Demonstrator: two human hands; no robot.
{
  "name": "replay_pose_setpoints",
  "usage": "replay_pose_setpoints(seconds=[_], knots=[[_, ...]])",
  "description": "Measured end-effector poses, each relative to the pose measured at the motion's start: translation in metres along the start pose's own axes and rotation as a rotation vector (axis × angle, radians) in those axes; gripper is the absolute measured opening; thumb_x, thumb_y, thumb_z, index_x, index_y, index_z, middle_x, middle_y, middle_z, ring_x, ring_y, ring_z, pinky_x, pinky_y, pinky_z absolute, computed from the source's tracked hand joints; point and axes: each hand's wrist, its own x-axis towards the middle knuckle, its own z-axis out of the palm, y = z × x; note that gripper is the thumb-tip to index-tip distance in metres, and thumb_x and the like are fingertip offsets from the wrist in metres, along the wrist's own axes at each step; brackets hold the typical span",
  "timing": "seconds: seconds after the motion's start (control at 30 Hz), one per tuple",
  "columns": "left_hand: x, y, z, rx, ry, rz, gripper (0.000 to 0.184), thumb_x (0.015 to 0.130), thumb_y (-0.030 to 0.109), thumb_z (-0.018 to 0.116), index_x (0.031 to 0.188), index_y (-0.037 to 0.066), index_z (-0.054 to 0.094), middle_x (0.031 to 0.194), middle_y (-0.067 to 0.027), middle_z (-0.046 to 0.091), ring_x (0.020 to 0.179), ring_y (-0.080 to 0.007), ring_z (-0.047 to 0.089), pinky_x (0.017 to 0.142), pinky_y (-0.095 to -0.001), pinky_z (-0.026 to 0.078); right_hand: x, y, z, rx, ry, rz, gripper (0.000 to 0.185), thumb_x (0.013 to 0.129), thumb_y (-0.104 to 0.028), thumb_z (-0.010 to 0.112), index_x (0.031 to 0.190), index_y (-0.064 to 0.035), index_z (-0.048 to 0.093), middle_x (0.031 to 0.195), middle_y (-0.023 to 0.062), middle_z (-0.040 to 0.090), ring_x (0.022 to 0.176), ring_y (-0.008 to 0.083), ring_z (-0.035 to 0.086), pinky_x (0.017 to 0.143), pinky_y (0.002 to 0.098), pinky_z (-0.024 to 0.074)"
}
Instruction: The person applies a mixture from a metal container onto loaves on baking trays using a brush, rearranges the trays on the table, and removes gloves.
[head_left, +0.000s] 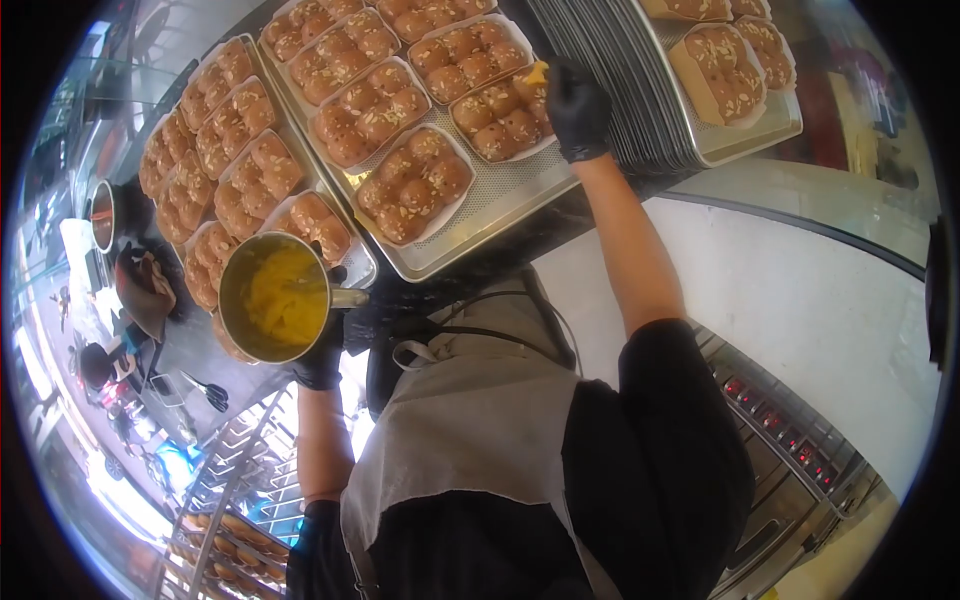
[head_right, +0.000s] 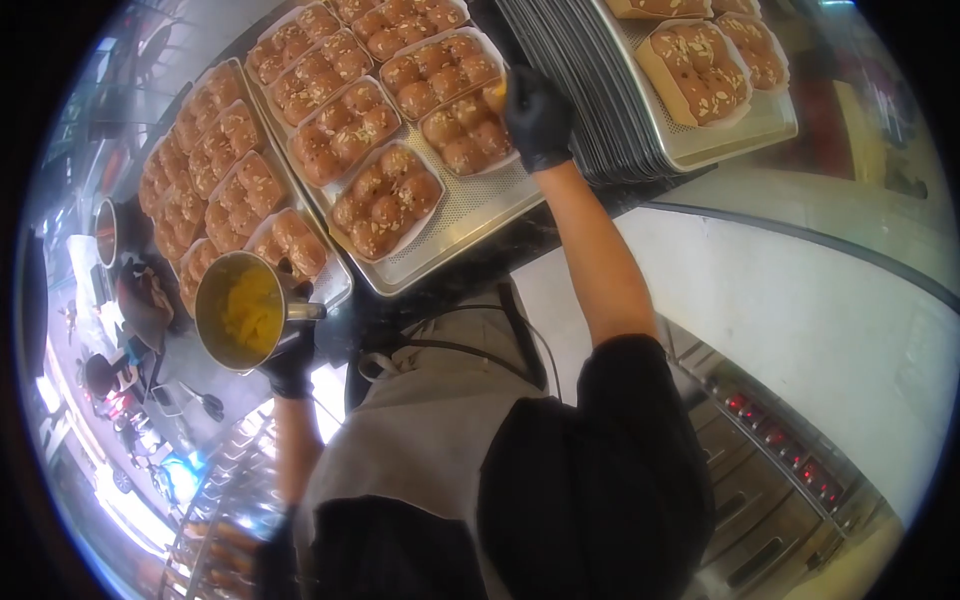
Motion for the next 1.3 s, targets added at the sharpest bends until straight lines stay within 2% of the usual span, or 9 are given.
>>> replay_pose_setpoints(seconds=[0.07,0.17,0.37,0.5,0.57,0.73,0.9,1.13,1.3], knots=[[0.001,0.0,0.004,1.428,-0.172,0.379,0.057,0.099,0.022,0.056,0.145,0.002,0.028,0.137,-0.022,0.049,0.123,-0.035,0.053,0.102,-0.0483,0.048,-0.016,0.005,0.015,-0.102,-0.119,-0.197,0.018,0.096,-0.022,0.06,0.099,-0.0078,0.07,0.088,0.011,0.072,0.077,0.0269,0.07,0.07,0.0359,0.0553],[0.007,-0.016,-0.005,0.072,-0.129,0.036,0.055,0.097,0.01,0.058,0.144,0.003,0.03,0.137,-0.0202,0.05,0.119,-0.0337,0.057,0.1,-0.0451,0.05,-0.039,-0.026,0.028,0.032,-0.402,-0.365,0.018,0.095,-0.025,0.06,0.1,-0.0086,0.068,0.091,0.0102,0.071,0.078,0.027,0.068,0.07,0.0353,0.0548],[0.006,-0.018,-0.004,-0.121,-0.113,-0.009,0.056,0.097,0.013,0.058,0.145,0.004,0.031,0.138,-0.0203,0.049,0.121,-0.0342,0.055,0.103,-0.0447,0.046,-0.023,0.013,0.0,0.032,-0.012,0.025,0.017,0.095,-0.024,0.06,0.097,-0.0088,0.069,0.088,0.0122,0.07,0.077,0.028,0.069,0.066,0.0341,0.0538],[0.005,-0.014,-0.002,0.666,-0.194,0.094,0.055,0.101,0.027,0.05,0.146,0.003,0.028,0.141,-0.0206,0.045,0.127,-0.035,0.05,0.109,-0.0481,0.04,-0.057,-0.006,0.006,-0.216,-0.303,-0.429,0.018,0.095,-0.024,0.06,0.099,-0.009,0.069,0.089,0.0124,0.07,0.081,0.0294,0.069,0.067,0.0352,0.0535],[0.006,-0.019,0.003,-0.107,-0.207,-0.062,0.056,0.098,0.021,0.058,0.144,0.002,0.033,0.137,-0.02,0.049,0.123,-0.033,0.053,0.104,-0.0455,0.044,-0.072,-0.034,0.006,0.06,-0.404,-0.284,0.016,0.094,-0.02,0.062,0.102,-0.0086,0.069,0.091,0.0125,0.071,0.084,0.0284,0.069,0.071,0.0341,0.054],[0.0,-0.015,0.01,0.524,-0.144,0.2,0.057,0.088,0.005,0.069,0.138,0.001,0.041,0.126,-0.0192,0.058,0.113,-0.0296,0.06,0.094,-0.0381,0.051,-0.054,0.016,-0.011,0.121,0.045,0.166,0.02,0.098,-0.02,0.06,0.106,-0.0041,0.069,0.093,0.0122,0.072,0.081,0.0213,0.071,0.072,0.0321,0.0546],[-0.006,-0.012,0.022,0.87,-0.124,0.306,0.055,0.087,0.004,0.07,0.135,0.001,0.043,0.118,-0.017,0.064,0.104,-0.0277,0.065,0.085,-0.0339,0.055,-0.079,0.002,-0.015,-0.161,-0.381,-0.466,0.018,0.09,-0.019,0.067,0.104,-0.0069,0.07,0.093,0.0151,0.069,0.079,0.0319,0.068,0.071,0.0362,0.0549],[-0.013,-0.011,0.021,0.766,-0.088,0.283,0.064,0.083,0.001,0.069,0.137,-0.003,0.035,0.121,-0.0255,0.062,0.108,-0.0346,0.065,0.092,-0.0417,0.054,-0.075,0.014,-0.025,0.377,-0.087,0.266,0.016,0.095,-0.017,0.06,0.099,-0.0047,0.069,0.082,0.0141,0.07,0.073,0.0337,0.069,0.072,0.036,0.0549],[-0.021,-0.012,0.019,1.052,-0.055,0.361,0.07,0.077,-0.003,0.074,0.136,-0.002,0.036,0.118,-0.0231,0.064,0.106,-0.033,0.066,0.09,-0.0414,0.055,-0.1,-0.033,-0.025,-0.018,-0.259,-0.249,0.014,0.092,-0.013,0.062,0.101,-0.0046,0.068,0.087,0.0138,0.069,0.076,0.0314,0.068,0.068,0.0384,0.0547]])
